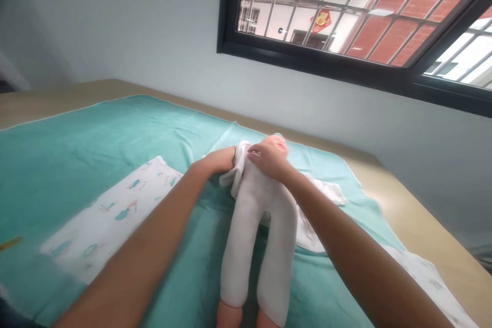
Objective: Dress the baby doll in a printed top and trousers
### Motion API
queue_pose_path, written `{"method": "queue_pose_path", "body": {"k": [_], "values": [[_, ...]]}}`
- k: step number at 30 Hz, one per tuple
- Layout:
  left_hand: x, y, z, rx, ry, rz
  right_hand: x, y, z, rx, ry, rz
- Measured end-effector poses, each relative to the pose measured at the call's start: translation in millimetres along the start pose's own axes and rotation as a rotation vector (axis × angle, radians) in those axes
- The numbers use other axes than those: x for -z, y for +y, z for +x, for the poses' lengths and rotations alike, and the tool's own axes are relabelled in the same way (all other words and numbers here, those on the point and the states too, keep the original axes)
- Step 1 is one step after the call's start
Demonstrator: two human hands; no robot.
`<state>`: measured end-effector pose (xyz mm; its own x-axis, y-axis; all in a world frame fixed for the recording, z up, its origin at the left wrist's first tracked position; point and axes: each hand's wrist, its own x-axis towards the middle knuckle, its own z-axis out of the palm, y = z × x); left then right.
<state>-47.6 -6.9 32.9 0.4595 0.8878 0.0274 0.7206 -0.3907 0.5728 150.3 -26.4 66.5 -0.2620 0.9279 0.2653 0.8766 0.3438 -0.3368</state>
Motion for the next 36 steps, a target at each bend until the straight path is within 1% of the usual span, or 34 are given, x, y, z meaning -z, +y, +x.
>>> {"method": "queue_pose_path", "body": {"k": [2,4,6,8,10,12,15,17,19,20,24,27,30,32,34,36], "values": [[-6.7,4.8,0.6,-0.028,0.026,-0.006,8.1,8.5,-27.0,-0.061,0.093,0.128],[-11.0,9.4,0.8,-0.052,0.055,-0.010,11.2,19.1,-52.8,-0.196,0.194,0.236],[-11.9,13.0,0.4,-0.077,0.084,-0.022,9.2,29.4,-73.5,-0.316,0.260,0.318],[-9.6,16.3,-0.2,-0.130,0.099,-0.075,3.6,36.9,-87.4,-0.377,0.295,0.411],[-5.1,20.4,-1.4,-0.208,0.088,-0.158,-3.1,40.9,-95.1,-0.379,0.318,0.510],[0.8,26.3,-3.6,-0.269,0.053,-0.230,-8.8,42.5,-98.9,-0.357,0.346,0.586],[8.9,39.1,-8.3,-0.299,-0.006,-0.327,-14.1,43.9,-101.8,-0.346,0.378,0.667],[10.8,49.3,-11.1,-0.319,-0.061,-0.344,-15.8,45.6,-103.4,-0.339,0.378,0.708],[8.2,60.0,-12.8,-0.333,-0.077,-0.277,-17.0,47.7,-104.8,-0.315,0.376,0.735],[5.1,65.7,-13.2,-0.318,-0.052,-0.218,-17.7,48.8,-105.4,-0.300,0.378,0.747],[-14.9,92.4,-16.0,-0.216,0.186,0.027,-20.6,52.2,-106.6,-0.257,0.402,0.775],[-33.1,116.0,-23.4,-0.240,0.286,0.212,-22.2,53.8,-107.5,-0.243,0.405,0.782],[-51.1,138.4,-36.7,-0.307,0.320,0.431,-23.2,54.7,-108.2,-0.218,0.408,0.814],[-60.5,150.1,-47.1,-0.352,0.310,0.545,-23.9,54.9,-108.3,-0.215,0.416,0.841],[-65.8,156.8,-56.7,-0.352,0.286,0.591,-24.4,54.7,-108.2,-0.221,0.421,0.854],[-66.1,156.4,-64.9,-0.323,0.287,0.585,-23.3,54.2,-108.0,-0.220,0.409,0.844]]}}
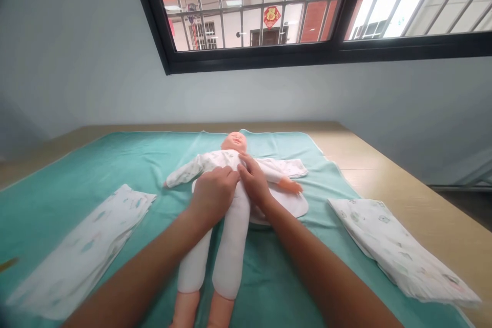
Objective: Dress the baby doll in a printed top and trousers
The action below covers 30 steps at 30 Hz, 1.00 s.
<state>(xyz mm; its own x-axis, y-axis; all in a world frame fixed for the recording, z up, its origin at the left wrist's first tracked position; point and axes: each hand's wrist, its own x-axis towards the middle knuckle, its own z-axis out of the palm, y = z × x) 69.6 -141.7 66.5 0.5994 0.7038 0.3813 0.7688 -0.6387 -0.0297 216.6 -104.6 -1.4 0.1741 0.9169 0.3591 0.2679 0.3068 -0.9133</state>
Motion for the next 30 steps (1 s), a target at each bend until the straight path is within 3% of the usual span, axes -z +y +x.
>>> {"method": "queue_pose_path", "body": {"k": [5,8,12,15,20,26,30], "values": [[-0.1,-31.9,-28.5,0.173,0.127,-0.150,4.7,-18.5,7.9,0.097,0.054,-0.226],[-6.4,-58.7,-49.5,0.263,0.082,-0.349,4.7,-41.2,22.8,0.060,0.082,-0.456],[-23.9,-83.2,-64.1,0.245,0.092,-0.499,-6.4,-65.4,49.6,-0.151,-0.165,-0.694],[-40.3,-92.6,-64.4,0.235,0.146,-0.461,-17.7,-69.1,64.0,-0.143,-0.263,-0.774],[-46.1,-90.2,-66.4,0.343,0.139,-0.505,-23.3,-55.6,75.8,-0.105,-0.291,-0.712],[-21.4,-67.6,-75.8,0.229,0.268,-0.484,-17.0,-33.7,82.0,-0.131,-0.162,-0.591],[-2.8,-43.8,-75.3,0.218,0.258,-0.533,-17.4,-31.4,80.8,-0.145,-0.129,-0.516]]}}
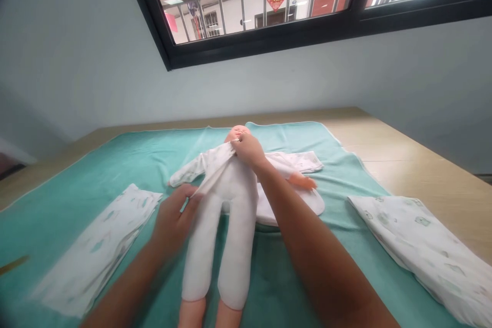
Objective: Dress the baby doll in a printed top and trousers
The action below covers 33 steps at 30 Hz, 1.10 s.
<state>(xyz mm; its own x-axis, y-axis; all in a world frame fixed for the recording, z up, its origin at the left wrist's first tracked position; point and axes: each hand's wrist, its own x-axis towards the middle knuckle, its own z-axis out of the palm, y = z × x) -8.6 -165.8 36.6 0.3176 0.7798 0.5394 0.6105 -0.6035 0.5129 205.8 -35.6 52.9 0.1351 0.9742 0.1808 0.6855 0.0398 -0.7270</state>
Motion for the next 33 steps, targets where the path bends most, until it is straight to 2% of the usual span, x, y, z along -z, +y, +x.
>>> {"method": "queue_pose_path", "body": {"k": [4,8,12,15,17,20,24,26,30,33], "values": [[-6.4,27.2,1.1,-0.086,-0.094,-0.022,-2.1,-4.0,-3.1,-0.011,0.050,0.044],[-18.6,40.1,4.5,-0.236,-0.129,0.075,-3.3,-2.5,-4.5,-0.006,0.073,0.108],[-30.0,43.8,7.2,-0.355,-0.138,0.169,-1.0,5.4,-3.5,-0.064,0.046,0.271],[-35.7,43.0,7.7,-0.389,-0.242,0.177,1.9,11.8,-2.6,-0.168,-0.009,0.441],[-37.6,41.1,7.5,-0.399,-0.296,0.169,3.4,15.0,-2.6,-0.237,-0.048,0.540],[-37.5,39.5,7.8,-0.349,-0.284,0.116,4.9,16.5,-3.6,-0.266,-0.070,0.592],[-30.9,44.5,10.8,-0.263,-0.268,0.028,9.4,11.3,-5.1,-0.253,-0.070,0.580],[-24.7,47.7,12.7,-0.220,-0.257,0.002,13.5,7.3,-5.1,-0.199,-0.079,0.525],[-13.1,47.4,16.8,-0.179,-0.183,-0.066,20.9,1.8,-4.7,-0.002,-0.093,0.195],[-10.9,43.5,25.1,-0.183,-0.121,-0.032,22.1,0.8,-4.5,0.003,-0.031,0.011]]}}
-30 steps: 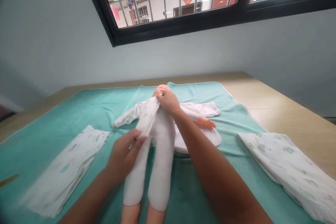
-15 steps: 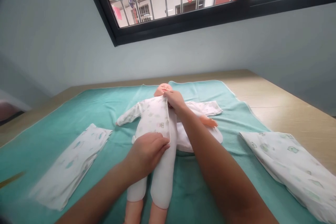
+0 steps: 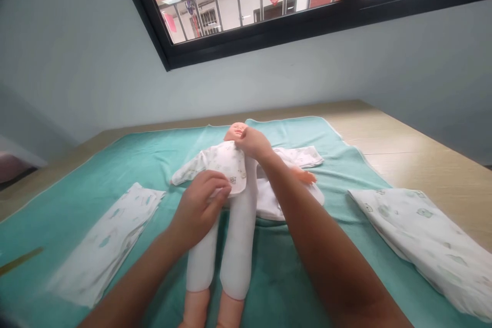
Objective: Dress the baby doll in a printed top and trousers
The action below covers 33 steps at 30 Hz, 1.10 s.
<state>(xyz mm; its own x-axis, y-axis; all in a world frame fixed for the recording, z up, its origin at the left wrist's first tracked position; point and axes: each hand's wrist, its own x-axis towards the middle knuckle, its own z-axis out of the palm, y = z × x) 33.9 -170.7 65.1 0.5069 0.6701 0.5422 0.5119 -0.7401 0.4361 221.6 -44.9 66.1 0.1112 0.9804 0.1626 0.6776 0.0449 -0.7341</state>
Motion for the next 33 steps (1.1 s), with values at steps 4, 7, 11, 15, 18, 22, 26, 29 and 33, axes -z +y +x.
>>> {"method": "queue_pose_path", "body": {"k": [4,7,11,15,18,22,26,29,33], "values": [[-3.5,-5.6,23.3,-0.009,-0.069,0.144,7.4,0.0,3.4,0.030,0.195,0.012],[-9.6,-6.0,45.3,0.005,-0.138,0.143,29.7,-1.0,5.7,0.053,0.279,0.142],[-21.4,-5.1,71.0,-0.011,-0.253,0.114,70.7,-0.7,0.4,0.009,0.278,0.210],[-37.8,-6.8,97.1,-0.131,-0.539,0.277,96.4,9.6,-6.8,-0.066,0.190,-0.007],[-53.6,-2.3,116.1,-0.233,-0.622,0.469,104.6,25.1,-8.1,-0.221,-0.055,-0.310],[-82.0,12.3,129.2,-0.219,-0.764,0.518,104.3,47.6,-5.2,-0.482,-0.387,-0.417],[-116.3,16.7,130.7,-0.232,-0.743,0.538,90.8,67.2,2.5,-0.489,-0.462,-0.447],[-133.2,11.5,131.6,-0.241,-0.690,0.555,81.3,81.6,6.3,-0.474,-0.451,-0.474],[-130.0,4.1,134.3,-0.306,-0.679,0.569,80.4,94.4,4.8,-0.436,-0.480,-0.455]]}}
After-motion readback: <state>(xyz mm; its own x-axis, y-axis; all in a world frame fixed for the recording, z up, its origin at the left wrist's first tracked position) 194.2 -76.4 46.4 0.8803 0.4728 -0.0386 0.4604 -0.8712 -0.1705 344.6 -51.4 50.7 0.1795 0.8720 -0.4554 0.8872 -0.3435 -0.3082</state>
